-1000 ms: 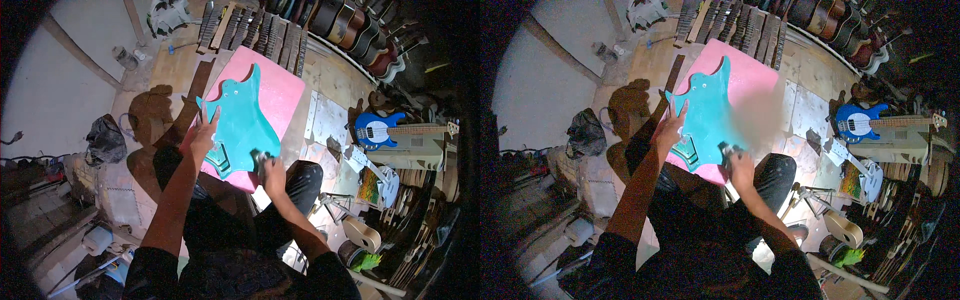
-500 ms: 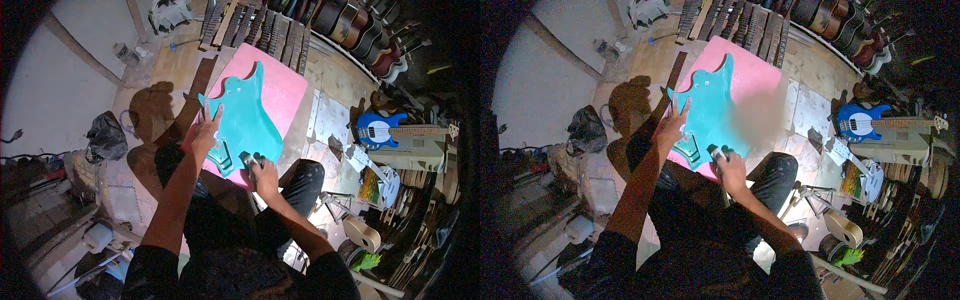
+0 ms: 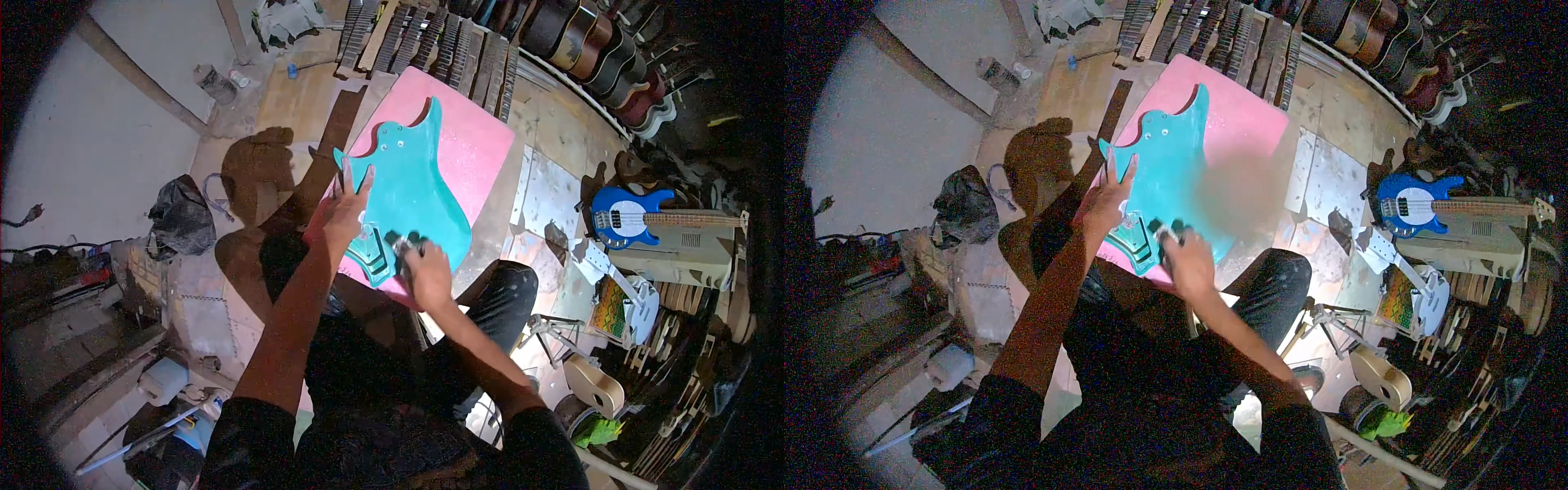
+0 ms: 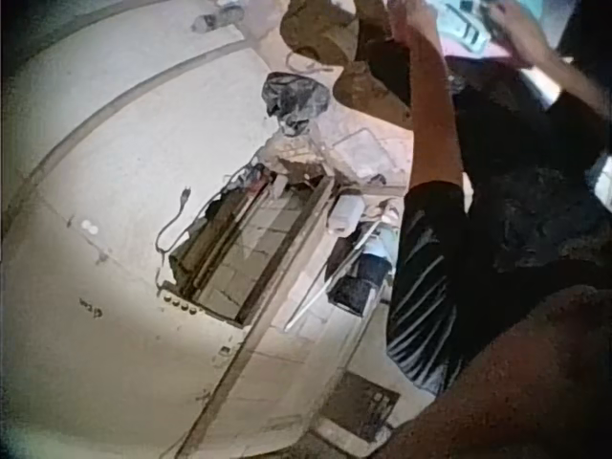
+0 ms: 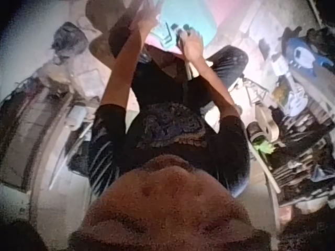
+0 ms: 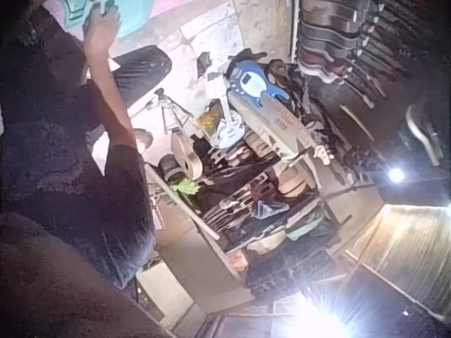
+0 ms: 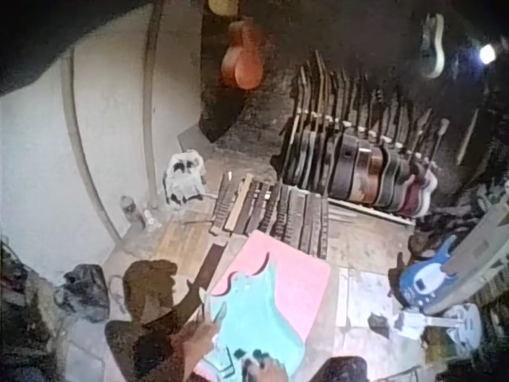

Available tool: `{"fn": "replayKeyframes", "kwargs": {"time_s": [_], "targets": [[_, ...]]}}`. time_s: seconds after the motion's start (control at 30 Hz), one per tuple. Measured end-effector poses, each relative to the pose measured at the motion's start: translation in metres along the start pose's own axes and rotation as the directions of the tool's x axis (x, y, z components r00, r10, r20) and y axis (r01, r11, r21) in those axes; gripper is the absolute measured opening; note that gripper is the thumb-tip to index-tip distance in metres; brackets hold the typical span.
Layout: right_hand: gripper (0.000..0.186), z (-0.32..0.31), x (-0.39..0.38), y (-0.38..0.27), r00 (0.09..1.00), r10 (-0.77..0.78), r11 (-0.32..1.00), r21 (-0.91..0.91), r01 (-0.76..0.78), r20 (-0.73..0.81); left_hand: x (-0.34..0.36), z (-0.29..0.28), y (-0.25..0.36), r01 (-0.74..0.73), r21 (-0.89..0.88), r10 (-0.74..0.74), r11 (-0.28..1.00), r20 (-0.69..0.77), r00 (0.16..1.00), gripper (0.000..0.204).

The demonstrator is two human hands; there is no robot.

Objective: The person wipes and sands the edges and surface of a light blue guitar body with a cloth and a sanding block, turning the object over to reach different sides.

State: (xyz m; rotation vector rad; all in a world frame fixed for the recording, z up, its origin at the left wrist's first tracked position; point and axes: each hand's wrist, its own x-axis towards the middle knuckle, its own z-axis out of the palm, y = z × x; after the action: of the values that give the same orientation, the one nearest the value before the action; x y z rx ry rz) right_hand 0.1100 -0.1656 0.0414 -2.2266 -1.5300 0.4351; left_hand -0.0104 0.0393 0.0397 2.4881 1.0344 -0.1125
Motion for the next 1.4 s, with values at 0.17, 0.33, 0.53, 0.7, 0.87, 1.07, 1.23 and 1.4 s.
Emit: {"fn": "replayKeyframes", "kwargs": {"time_s": [0.17, 0.33, 0.53, 0.7, 0.87, 1.07, 1.23, 1.4], "targets": [[0.022, -0.033, 0.084, -0.001, 0.979, 0.03, 0.997, 0.078, -0.015, -0.199, 0.001, 0.0, 0.005, -0.012, -0.003, 0.012, 1.0, 0.001, 1.0, 0.12], [0.025, -0.002, 0.01, -0.013, 0.994, -0.106, 0.986, -0.132, 0.1, -0.036, 0.0, -0.01, 0.004, 0.022, -0.007, -0.021, 1.0, 0.044, 0.999, 0.119], [0.019, -0.017, 0.062, -0.009, 0.983, -0.092, 0.996, -0.006, 0.093, -0.16, -0.002, 0.008, -0.005, 0.012, -0.041, -0.013, 0.999, -0.03, 0.999, 0.122], [0.027, -0.026, 0.077, -0.013, 0.981, 0.052, 0.998, 0.05, -0.044, -0.185, 0.0, 0.001, 0.007, 0.002, -0.058, -0.003, 0.998, -0.015, 1.0, 0.122], [0.02, -0.008, 0.013, -0.018, 0.983, -0.157, 0.978, -0.126, 0.168, 0.09, -0.005, -0.003, 0.0, -0.009, -0.022, 0.009, 1.0, -0.002, 1.0, 0.125], [0.034, -0.051, 0.127, 0.01, 0.97, 0.2, 0.98, 0.024, -0.199, -0.138, 0.005, 0.026, -0.014, -0.074, -0.006, 0.073, 0.997, -0.062, 0.995, 0.124], [0.056, -0.072, 0.091, 0.073, 0.88, 0.144, 0.967, 0.253, -0.028, -0.453, 0.012, -0.002, 0.019, 0.066, 0.026, -0.067, 0.997, 0.019, 0.998, 0.099], [0.06, -0.076, 0.023, 0.074, 0.811, 0.435, 0.826, 0.532, -0.187, -0.391, 0.019, 0.059, 0.064, 0.106, 0.146, -0.016, 0.984, -0.513, 0.858, 0.105]]}}
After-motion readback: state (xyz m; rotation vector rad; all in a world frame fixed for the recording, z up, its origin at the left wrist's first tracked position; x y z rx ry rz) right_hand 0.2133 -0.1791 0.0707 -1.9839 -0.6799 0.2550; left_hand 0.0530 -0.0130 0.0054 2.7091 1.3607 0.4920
